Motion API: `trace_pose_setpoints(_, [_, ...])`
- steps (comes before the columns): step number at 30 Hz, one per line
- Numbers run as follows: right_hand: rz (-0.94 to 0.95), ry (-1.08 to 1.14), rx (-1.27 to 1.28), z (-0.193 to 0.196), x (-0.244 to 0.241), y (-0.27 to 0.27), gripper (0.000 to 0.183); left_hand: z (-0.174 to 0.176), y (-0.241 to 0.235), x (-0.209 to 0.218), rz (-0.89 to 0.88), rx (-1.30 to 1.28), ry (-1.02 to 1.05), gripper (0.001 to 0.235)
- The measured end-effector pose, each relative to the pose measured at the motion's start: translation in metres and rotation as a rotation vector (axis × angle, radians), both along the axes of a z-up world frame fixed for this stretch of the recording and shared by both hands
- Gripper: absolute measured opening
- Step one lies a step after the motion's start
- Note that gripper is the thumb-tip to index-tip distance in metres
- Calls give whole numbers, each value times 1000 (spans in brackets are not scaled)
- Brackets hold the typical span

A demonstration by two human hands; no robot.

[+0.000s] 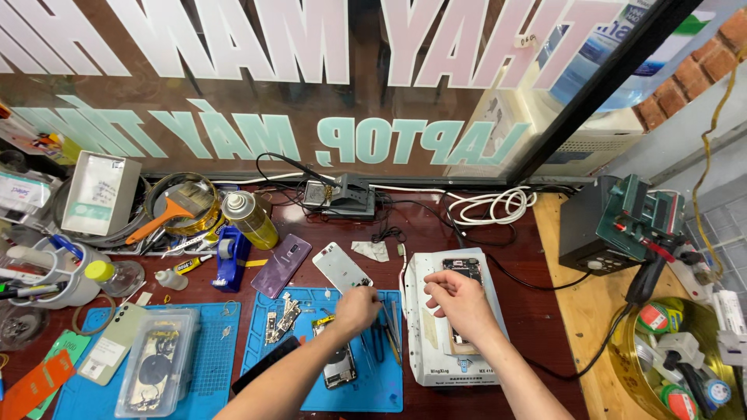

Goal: The person disassembles a smartphone, removes the back cover, and manipulates internal components including the battery and ribbon cables. They use a plastic pry tool to separate parts and handle the device over a workbench with various tools and spare parts.

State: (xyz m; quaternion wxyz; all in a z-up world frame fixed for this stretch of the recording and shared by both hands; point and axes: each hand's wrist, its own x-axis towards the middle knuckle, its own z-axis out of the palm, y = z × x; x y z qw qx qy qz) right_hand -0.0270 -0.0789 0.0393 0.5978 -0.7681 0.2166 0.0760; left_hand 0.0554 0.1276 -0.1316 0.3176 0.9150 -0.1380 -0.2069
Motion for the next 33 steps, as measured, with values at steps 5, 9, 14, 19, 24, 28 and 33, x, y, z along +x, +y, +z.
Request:
trace_pose_setpoints(5, [-31,18,-19,7,-6,8,24,-19,-44,-17,-25,103,-30,30])
trace_pose_setpoints(9, [-154,49,5,11,-19,5,25,-32,-60,-24,63,125,45,22])
trace_pose_setpoints(14, [-234,-36,55,11,-28,-9,24,-24,-67,-24,270,120,195,27])
trace_pose_setpoints(19, [-326,-84,47,17,-39,-57,24,28,-57,0,278,-197,124,25])
trace_pose_setpoints(24, [-140,-48,69,31,-30,-75,26,124,-84,14,192,-571,414,16])
trace_pose_setpoints(28, [102,-1,-202,28,-28,-72,25,171,-129,-13,39,-752,422,13])
trace_pose_setpoints(33, [-54,-142,71,7,-39,-115,17,170,-142,-36,-22,-628,89,21])
